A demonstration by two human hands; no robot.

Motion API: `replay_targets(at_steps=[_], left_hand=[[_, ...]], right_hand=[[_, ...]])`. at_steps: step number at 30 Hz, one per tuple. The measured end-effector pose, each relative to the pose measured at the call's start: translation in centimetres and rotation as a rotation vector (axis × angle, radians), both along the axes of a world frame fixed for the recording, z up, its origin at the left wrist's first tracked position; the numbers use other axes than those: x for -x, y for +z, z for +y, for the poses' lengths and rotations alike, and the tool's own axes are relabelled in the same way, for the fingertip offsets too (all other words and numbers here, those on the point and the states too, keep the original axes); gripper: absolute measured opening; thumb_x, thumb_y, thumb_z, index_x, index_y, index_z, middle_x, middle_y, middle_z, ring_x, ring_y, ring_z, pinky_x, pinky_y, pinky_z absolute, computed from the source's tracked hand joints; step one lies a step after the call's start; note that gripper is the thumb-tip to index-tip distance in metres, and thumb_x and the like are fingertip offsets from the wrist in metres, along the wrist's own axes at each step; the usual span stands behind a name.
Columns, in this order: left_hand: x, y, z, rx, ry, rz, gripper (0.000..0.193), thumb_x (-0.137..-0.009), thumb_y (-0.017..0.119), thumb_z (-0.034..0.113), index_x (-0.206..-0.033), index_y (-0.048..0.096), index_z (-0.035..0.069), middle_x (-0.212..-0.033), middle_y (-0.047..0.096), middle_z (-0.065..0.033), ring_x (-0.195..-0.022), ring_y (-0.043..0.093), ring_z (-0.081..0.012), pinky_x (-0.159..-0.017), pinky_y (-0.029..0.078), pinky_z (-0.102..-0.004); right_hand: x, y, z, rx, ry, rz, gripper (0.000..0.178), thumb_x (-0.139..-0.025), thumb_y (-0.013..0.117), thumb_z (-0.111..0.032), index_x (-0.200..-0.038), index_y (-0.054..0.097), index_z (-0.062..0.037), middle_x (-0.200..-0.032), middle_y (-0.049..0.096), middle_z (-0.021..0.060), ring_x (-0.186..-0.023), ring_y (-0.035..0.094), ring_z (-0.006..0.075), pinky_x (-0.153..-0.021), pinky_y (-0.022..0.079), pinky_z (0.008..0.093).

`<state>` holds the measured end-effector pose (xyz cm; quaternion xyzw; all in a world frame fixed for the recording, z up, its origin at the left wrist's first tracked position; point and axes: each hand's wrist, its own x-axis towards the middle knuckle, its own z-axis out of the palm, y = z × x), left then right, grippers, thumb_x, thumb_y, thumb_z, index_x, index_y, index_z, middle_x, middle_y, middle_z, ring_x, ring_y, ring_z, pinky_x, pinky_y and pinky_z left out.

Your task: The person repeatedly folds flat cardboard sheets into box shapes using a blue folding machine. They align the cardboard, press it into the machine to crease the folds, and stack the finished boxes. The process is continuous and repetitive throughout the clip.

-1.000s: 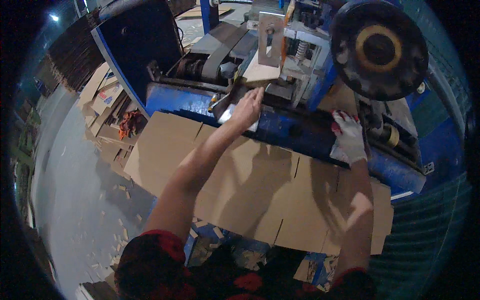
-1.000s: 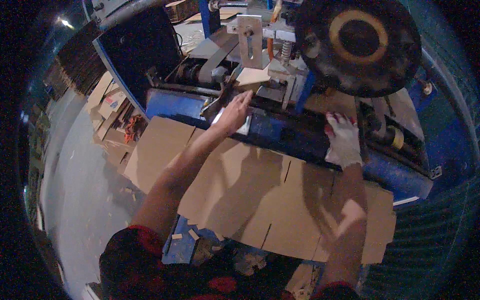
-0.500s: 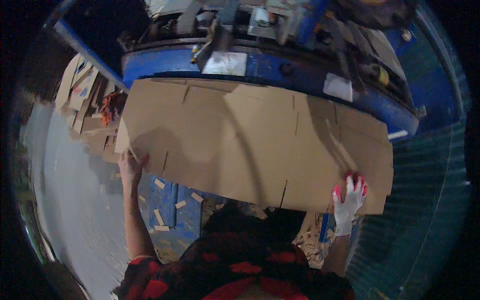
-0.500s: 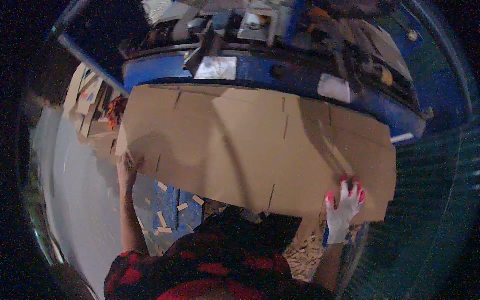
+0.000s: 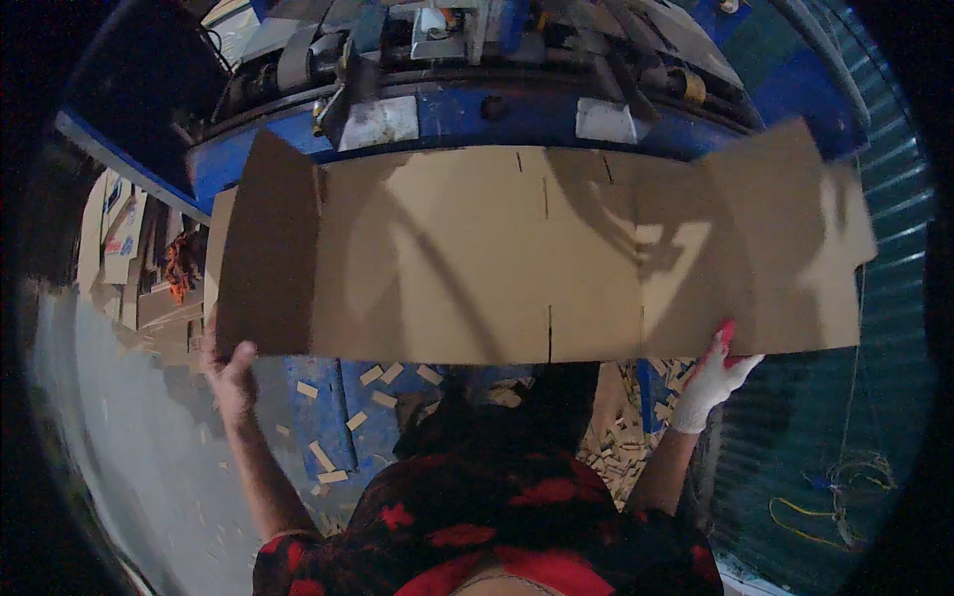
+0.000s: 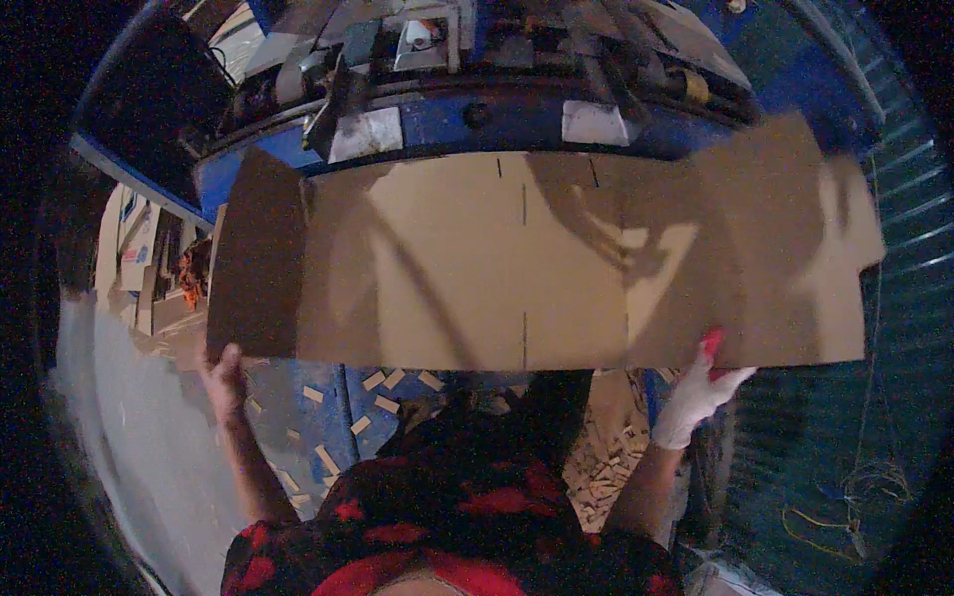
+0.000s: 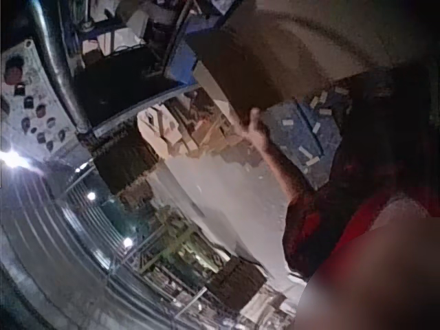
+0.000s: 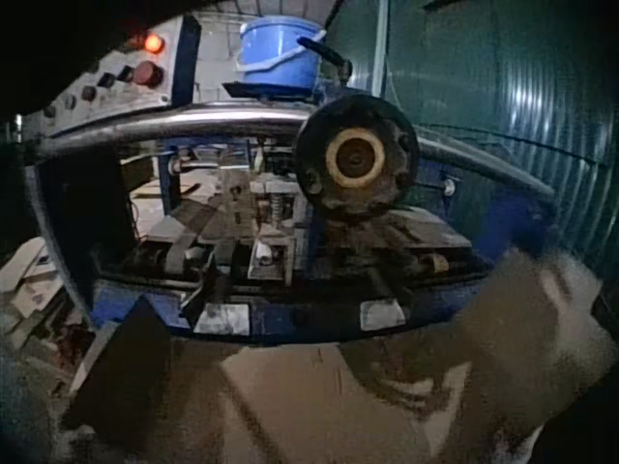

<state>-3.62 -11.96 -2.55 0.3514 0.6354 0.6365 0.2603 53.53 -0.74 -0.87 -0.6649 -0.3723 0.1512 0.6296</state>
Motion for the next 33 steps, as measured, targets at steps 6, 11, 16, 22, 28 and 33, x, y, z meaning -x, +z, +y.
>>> replay_targets(at_steps=[6,11,16,22,28,33], left_hand=[[-4.2,-6.4,4.0,0.085,-0.012,-0.02,0.033,-0.084,0.063,0.009,-0.116,0.058,0.002,-0.112,0.058,-0.0068,-0.102,0.053,-0.017,-0.087,0.043,-0.0313],[-7.1,-2.6,5.5,-0.041,-0.132,0.417,0.044,-0.079,0.05,-0.016,-0.117,0.063,0.001,-0.106,0.061,-0.0119,-0.098,0.057,-0.0225,-0.086,0.046,-0.0305],[-9.5,1.3,9.1,-0.06,-0.356,0.813,0.073,-0.063,0.043,-0.019,-0.132,0.053,0.004,-0.13,0.054,-0.0206,-0.128,0.046,-0.0359,-0.107,0.035,-0.0443],[-9.7,-0.1,16.1,-0.181,-0.394,1.041,0.061,-0.073,0.048,-0.013,-0.132,0.052,0.004,-0.131,0.054,-0.0171,-0.126,0.047,-0.0367,-0.109,0.034,-0.045],[-8.4,-0.7,21.0,-0.191,-0.336,1.142,0.048,-0.081,0.056,-0.001,-0.129,0.053,0.003,-0.132,0.055,-0.0138,-0.127,0.048,-0.0343,-0.109,0.033,-0.0472],[-8.5,-1.3,22.4,-0.229,-0.354,1.222,0.046,-0.084,0.054,0.002,-0.13,0.052,0.004,-0.133,0.054,-0.0127,-0.127,0.048,-0.0327,-0.109,0.034,-0.047]], right_hand=[[10.8,0.7,1.0,0.158,1.07,-1.329,0.058,-0.073,0.069,-0.023,-0.127,0.052,-0.0138,-0.133,0.048,0.016,-0.122,0.045,0.0362,-0.104,0.028,0.0551],[11.5,1.9,2.3,0.275,1.182,-1.634,0.055,-0.071,0.063,-0.015,-0.125,0.056,-0.0125,-0.134,0.047,0.0167,-0.123,0.044,0.0416,-0.097,0.037,0.0536],[9.9,2.9,4.2,-0.026,1.035,-1.695,0.046,-0.079,0.055,-0.017,-0.125,0.056,-0.0145,-0.128,0.051,0.0165,-0.116,0.05,0.0364,-0.094,0.041,0.052],[8.9,-0.3,13.0,-0.226,0.872,-1.649,0.045,-0.079,0.056,-0.014,-0.124,0.059,-0.0147,-0.128,0.052,0.0149,-0.113,0.052,0.0366,-0.094,0.044,0.0487],[10.0,-2.1,16.8,-0.321,0.91,-1.7,0.043,-0.084,0.051,-0.018,-0.127,0.056,-0.0128,-0.127,0.05,0.0195,-0.103,0.056,0.0379,-0.091,0.046,0.0515],[10.0,-2.5,21.0,-0.307,1.018,-1.544,0.045,-0.082,0.052,-0.015,-0.126,0.056,-0.0141,-0.127,0.051,0.0166,-0.111,0.053,0.0393,-0.1,0.041,0.0517]])
